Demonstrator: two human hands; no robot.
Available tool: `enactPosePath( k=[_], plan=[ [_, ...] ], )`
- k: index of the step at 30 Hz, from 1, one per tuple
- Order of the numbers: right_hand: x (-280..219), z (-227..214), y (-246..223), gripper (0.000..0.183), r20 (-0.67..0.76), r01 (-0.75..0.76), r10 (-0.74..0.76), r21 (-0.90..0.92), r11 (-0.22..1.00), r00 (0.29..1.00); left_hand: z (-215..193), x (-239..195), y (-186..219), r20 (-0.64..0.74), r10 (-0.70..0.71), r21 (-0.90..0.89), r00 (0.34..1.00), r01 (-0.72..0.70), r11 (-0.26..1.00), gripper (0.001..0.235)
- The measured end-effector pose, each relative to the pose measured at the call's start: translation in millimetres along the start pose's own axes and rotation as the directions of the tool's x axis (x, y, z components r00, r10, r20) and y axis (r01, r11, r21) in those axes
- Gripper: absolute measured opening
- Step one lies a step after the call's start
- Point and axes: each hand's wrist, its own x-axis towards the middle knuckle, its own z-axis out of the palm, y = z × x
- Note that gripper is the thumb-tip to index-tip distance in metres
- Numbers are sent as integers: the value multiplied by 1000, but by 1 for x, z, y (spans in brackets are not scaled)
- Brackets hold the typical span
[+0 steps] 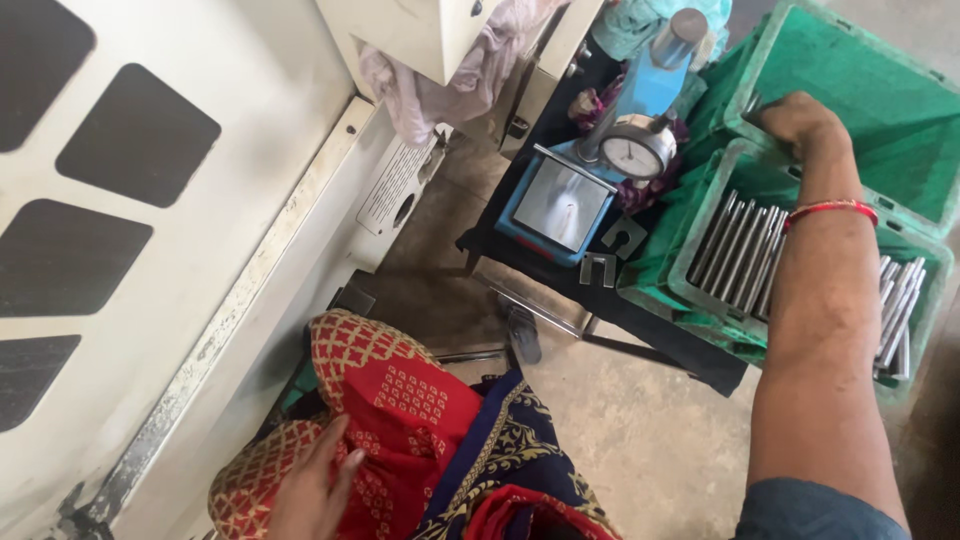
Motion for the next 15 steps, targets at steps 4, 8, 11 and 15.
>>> enactPosePath(
  k=[4,8,11,15],
  plan=[
    [9,10,2,48,-252,176,-220,-186,967,942,1,5,9,67,45,6,997,-46,999,62],
    [-26,13,-4,27,-655,383,-295,-8,924,696,5,2,-9,84,37,12,996,-38,999,64],
    [-82,4,-14,23,-620,559,-244,383,735,746,1,-4,-36,98,23,48,995,-28,998,68],
    [-171,14,-8,20,-654,498,-473,-165,851,591,-9,-13,-55,79,-51,121,996,41,992,71]
  ],
)
